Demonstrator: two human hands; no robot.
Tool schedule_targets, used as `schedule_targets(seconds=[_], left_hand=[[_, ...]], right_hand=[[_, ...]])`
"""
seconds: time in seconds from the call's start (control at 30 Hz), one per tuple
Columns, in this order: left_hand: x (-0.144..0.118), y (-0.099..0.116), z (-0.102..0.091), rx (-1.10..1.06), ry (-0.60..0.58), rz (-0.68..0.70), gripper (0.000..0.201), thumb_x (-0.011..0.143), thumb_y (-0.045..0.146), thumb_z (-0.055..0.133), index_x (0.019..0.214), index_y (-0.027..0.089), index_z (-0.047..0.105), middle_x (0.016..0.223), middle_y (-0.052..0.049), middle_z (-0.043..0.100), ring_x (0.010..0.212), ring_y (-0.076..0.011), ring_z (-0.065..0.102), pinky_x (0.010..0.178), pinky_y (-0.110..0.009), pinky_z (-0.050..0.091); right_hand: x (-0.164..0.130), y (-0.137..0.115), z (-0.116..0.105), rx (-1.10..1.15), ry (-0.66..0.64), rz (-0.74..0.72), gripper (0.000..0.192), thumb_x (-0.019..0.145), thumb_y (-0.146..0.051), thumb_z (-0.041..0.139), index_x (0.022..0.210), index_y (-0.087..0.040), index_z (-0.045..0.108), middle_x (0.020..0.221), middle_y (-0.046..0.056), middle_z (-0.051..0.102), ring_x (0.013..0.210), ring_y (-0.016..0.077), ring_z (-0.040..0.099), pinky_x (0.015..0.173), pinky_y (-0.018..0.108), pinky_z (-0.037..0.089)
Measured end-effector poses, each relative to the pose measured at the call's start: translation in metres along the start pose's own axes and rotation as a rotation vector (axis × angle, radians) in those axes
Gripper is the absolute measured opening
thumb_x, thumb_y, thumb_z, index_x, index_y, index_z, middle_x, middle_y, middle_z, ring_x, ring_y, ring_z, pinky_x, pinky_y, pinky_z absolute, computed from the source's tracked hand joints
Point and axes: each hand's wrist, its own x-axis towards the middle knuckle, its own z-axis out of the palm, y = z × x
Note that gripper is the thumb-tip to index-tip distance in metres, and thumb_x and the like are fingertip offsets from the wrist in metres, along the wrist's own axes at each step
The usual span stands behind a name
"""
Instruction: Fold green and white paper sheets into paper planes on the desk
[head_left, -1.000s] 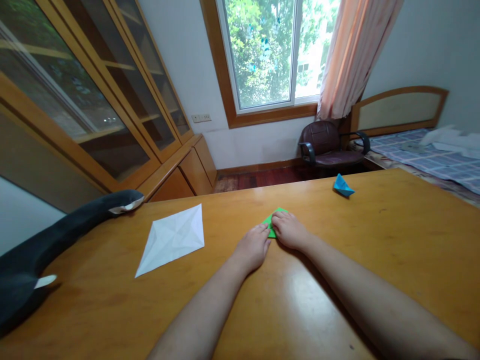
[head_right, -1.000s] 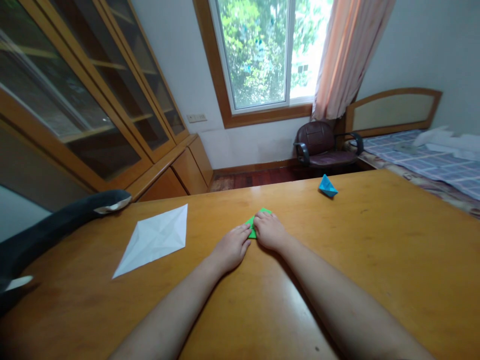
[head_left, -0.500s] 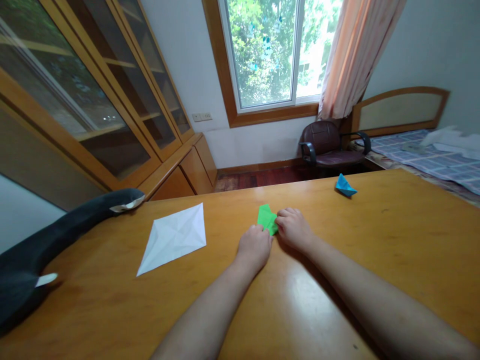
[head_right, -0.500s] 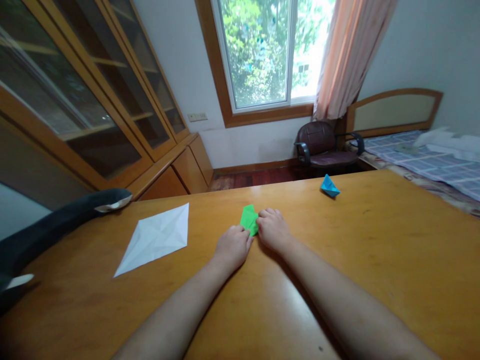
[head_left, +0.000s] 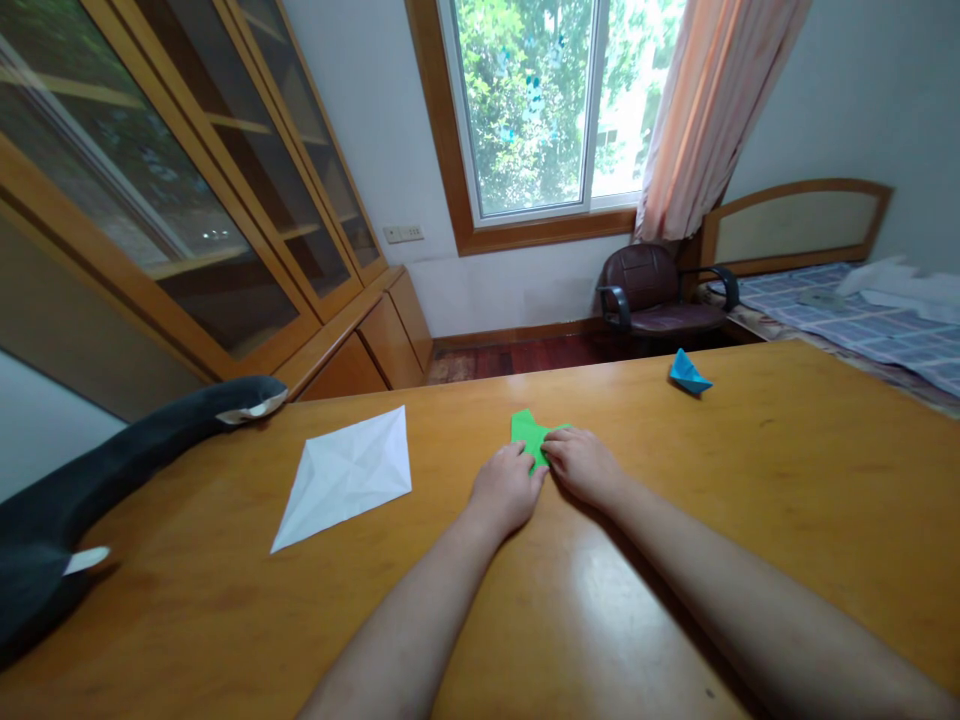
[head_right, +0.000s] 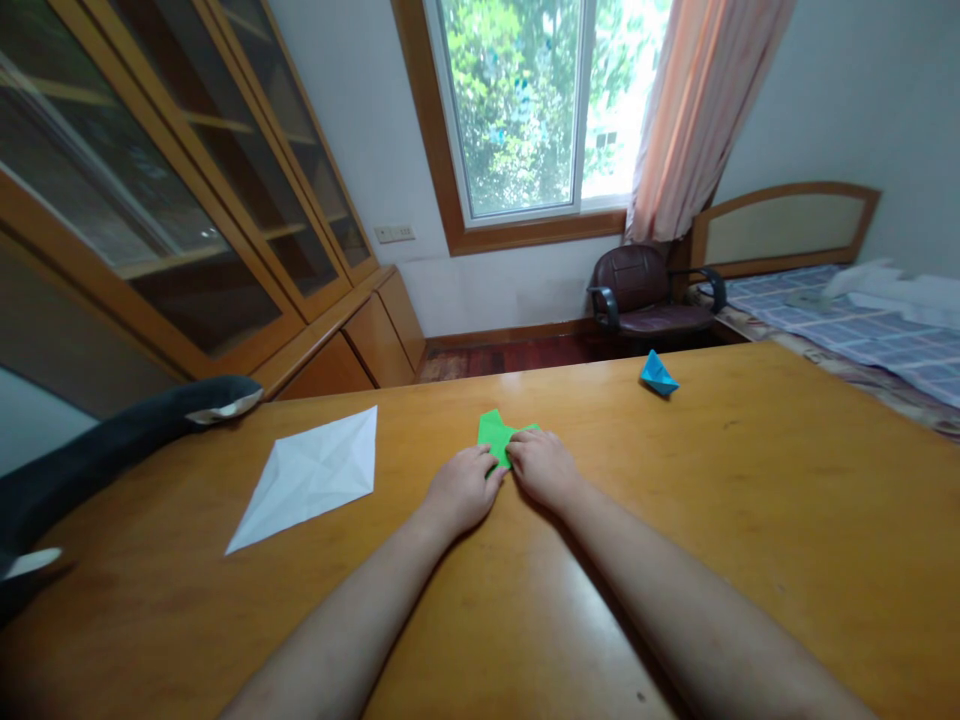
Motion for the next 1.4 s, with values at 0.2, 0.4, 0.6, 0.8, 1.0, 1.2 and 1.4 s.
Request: schedule_targets(seconds=[0.2, 0.4, 0.6, 0.8, 1.0, 1.2, 1.4], left_hand=[[-0.002, 0.003, -0.001, 0.057, -0.032, 0.013, 0.04, 0.096, 0.046, 0.039, 0.102, 0.018, 0.067, 0.106, -0.011, 0.066, 0.099, -0.025, 0.061, 0.087, -0.037, 0.048], [-0.003, 0.007, 0.0, 0.033, -0.026, 0.08, 0.037, 0.097, 0.04, 0.039, 0.093, 0.019, 0.069, 0.094, -0.01, 0.066, 0.092, -0.0241, 0.06, 0.082, -0.037, 0.049], [0.004, -0.008, 0.006, -0.086, 0.005, 0.15, 0.024, 0.092, 0.033, 0.052, 0.104, 0.019, 0.066, 0.108, -0.008, 0.065, 0.108, -0.0235, 0.058, 0.097, -0.037, 0.046], [0.006, -0.013, 0.015, -0.098, -0.093, 0.045, 0.054, 0.092, 0.038, 0.051, 0.138, 0.011, 0.046, 0.147, -0.016, 0.043, 0.137, -0.0284, 0.039, 0.115, -0.045, 0.031], [0.004, -0.01, 0.015, -0.05, -0.115, -0.018, 0.057, 0.093, 0.042, 0.046, 0.14, 0.01, 0.045, 0.148, -0.017, 0.041, 0.138, -0.0295, 0.037, 0.115, -0.046, 0.03], [0.004, -0.009, 0.015, -0.057, -0.114, -0.052, 0.06, 0.093, 0.043, 0.046, 0.14, 0.008, 0.044, 0.148, -0.018, 0.04, 0.139, -0.0293, 0.036, 0.114, -0.045, 0.03], [0.005, -0.01, 0.016, -0.055, -0.107, -0.049, 0.06, 0.092, 0.043, 0.047, 0.14, 0.007, 0.045, 0.148, -0.019, 0.041, 0.138, -0.0289, 0.038, 0.114, -0.043, 0.03]], right_hand=[[-0.001, -0.002, 0.0, 0.029, 0.009, 0.013, 0.028, 0.094, -0.026, 0.045, 0.101, -0.02, 0.071, 0.114, 0.009, 0.068, 0.114, 0.0236, 0.055, 0.096, 0.036, 0.039], [0.0, 0.002, 0.005, 0.059, -0.033, 0.053, 0.03, 0.093, -0.027, 0.044, 0.111, -0.024, 0.069, 0.139, 0.005, 0.055, 0.136, 0.0287, 0.037, 0.108, 0.052, 0.028], [0.002, 0.004, 0.006, 0.112, -0.064, 0.045, 0.034, 0.095, -0.028, 0.04, 0.118, -0.026, 0.065, 0.14, 0.005, 0.053, 0.138, 0.0275, 0.035, 0.109, 0.056, 0.025], [0.001, 0.002, 0.005, 0.129, -0.085, 0.037, 0.04, 0.095, -0.029, 0.039, 0.13, -0.026, 0.058, 0.143, 0.006, 0.051, 0.138, 0.0279, 0.035, 0.11, 0.058, 0.024], [0.001, 0.001, 0.004, 0.132, -0.111, 0.035, 0.043, 0.095, -0.031, 0.036, 0.134, -0.024, 0.055, 0.146, 0.007, 0.048, 0.14, 0.0276, 0.033, 0.11, 0.06, 0.022], [0.0, -0.002, 0.003, 0.128, -0.128, 0.03, 0.045, 0.096, -0.033, 0.034, 0.137, -0.024, 0.052, 0.147, 0.008, 0.045, 0.141, 0.0272, 0.031, 0.111, 0.06, 0.02], [0.001, -0.002, 0.002, 0.119, -0.146, 0.022, 0.046, 0.096, -0.033, 0.034, 0.139, -0.023, 0.049, 0.149, 0.008, 0.043, 0.141, 0.0283, 0.03, 0.111, 0.062, 0.019]])
